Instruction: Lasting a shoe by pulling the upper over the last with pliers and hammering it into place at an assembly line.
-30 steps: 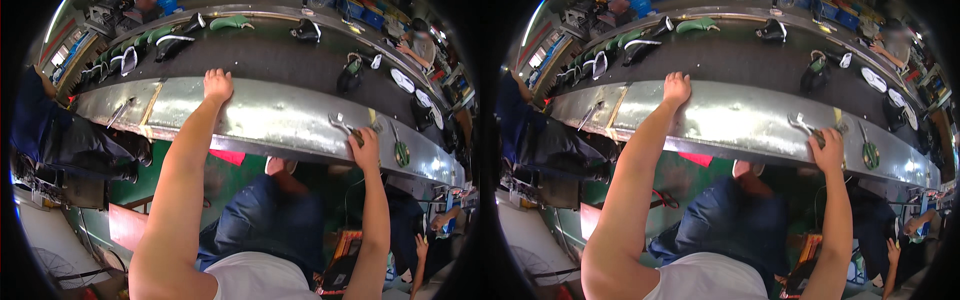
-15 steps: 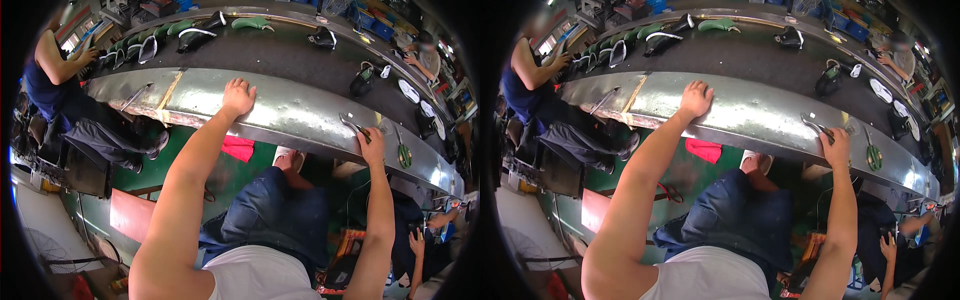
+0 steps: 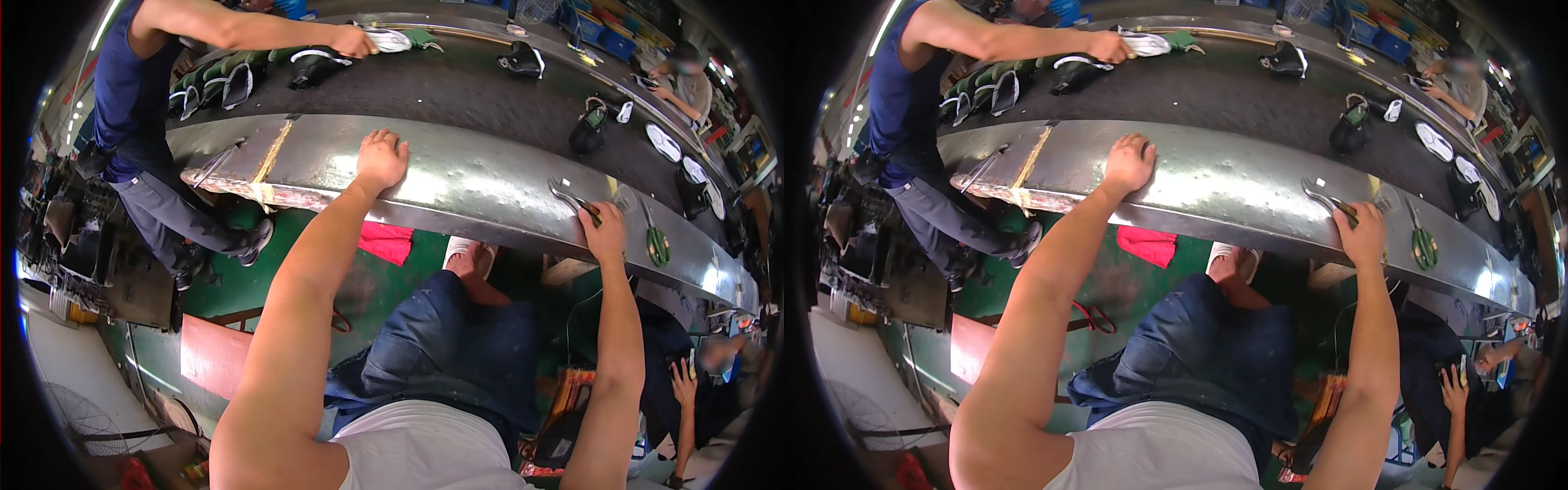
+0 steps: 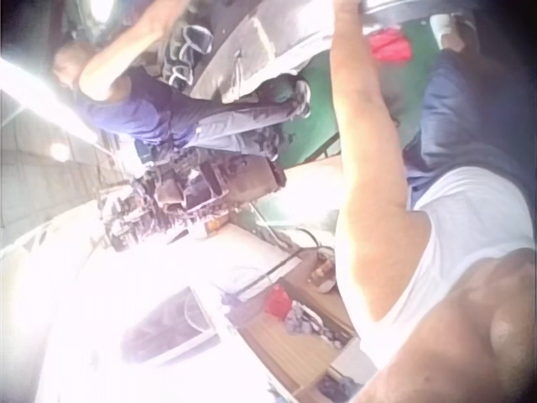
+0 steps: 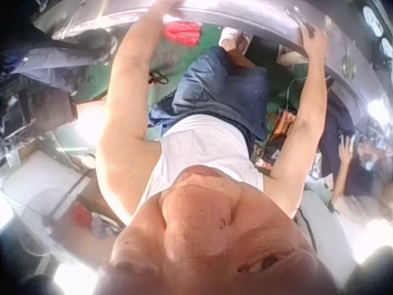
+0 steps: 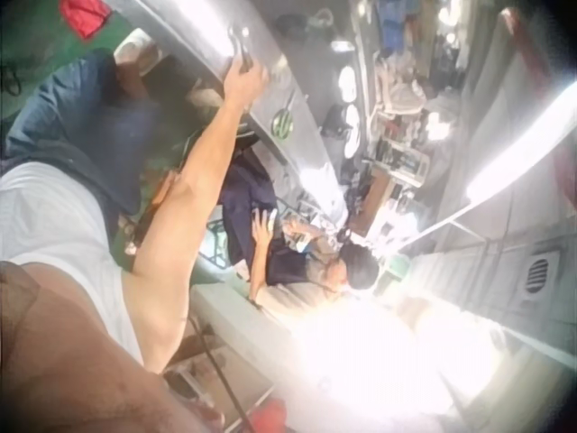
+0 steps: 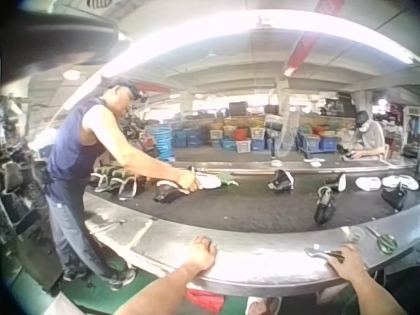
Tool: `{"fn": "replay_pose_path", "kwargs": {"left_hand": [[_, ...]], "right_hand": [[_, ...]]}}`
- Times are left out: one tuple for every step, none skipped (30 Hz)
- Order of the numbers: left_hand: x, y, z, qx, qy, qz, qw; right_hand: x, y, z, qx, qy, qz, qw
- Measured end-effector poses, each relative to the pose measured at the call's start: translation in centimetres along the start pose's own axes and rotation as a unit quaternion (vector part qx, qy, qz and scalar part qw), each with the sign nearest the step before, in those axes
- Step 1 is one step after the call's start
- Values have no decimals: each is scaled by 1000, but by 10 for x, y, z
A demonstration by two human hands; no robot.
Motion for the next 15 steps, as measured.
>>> {"fn": "replay_pose_path", "kwargs": {"left_hand": [[0, 0, 0, 2, 2, 0, 1000], [-1, 1, 0, 0, 5, 0, 1000], [-1, 1, 0, -1, 8, -2, 1000], [-2, 2, 0, -2, 10, -1, 1000], [-2, 2, 0, -3, 11, 0, 1000], [-2, 1, 0, -4, 11, 4, 1000], [-2, 1, 0, -5, 5, 1, 1000], [-2, 1, -1, -10, 4, 0, 1000], [-2, 1, 0, -9, 6, 1, 1000], [-1, 0, 0, -10, 6, 1, 1000], [-1, 0, 0, -11, 2, -1, 1000], [-1, 0, 1, -14, 4, -1, 1000], [-1, 0, 1, -17, 3, -2, 1000], [-1, -1, 1, -17, 5, 1, 1000], [0, 0, 1, -19, 3, -2, 1000]], "right_hand": [[0, 0, 0, 1, -1, 2, 1000], [0, -1, -1, 9, -7, 12, 1000], [0, -1, 0, 3, -1, 5, 1000], [0, 0, 0, 2, 0, 5, 1000], [0, -1, 0, 5, -6, 12, 1000], [-1, 0, 1, -3, -4, 10, 1000], [0, 0, 2, -7, -1, 6, 1000], [0, 1, 2, -8, 1, 7, 1000], [0, 0, 3, -6, -2, 12, 1000], [0, 1, 3, -9, 1, 9, 1000], [0, 1, 3, -10, 0, 9, 1000], [0, 1, 3, -8, -3, 14, 1000], [0, 1, 4, -9, 1, 9, 1000], [0, 2, 4, -8, 3, 8, 1000], [0, 1, 4, -4, 2, 13, 1000]]}}
Point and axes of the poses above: each hand's wrist, its own x-axis away from the middle knuckle, its own y-axis out of the palm, z = x × y, the point moved 5 cm from there along -x, towards the middle knuckle, and after that the axes turned 1 degree about z, right-handed, at the moved point
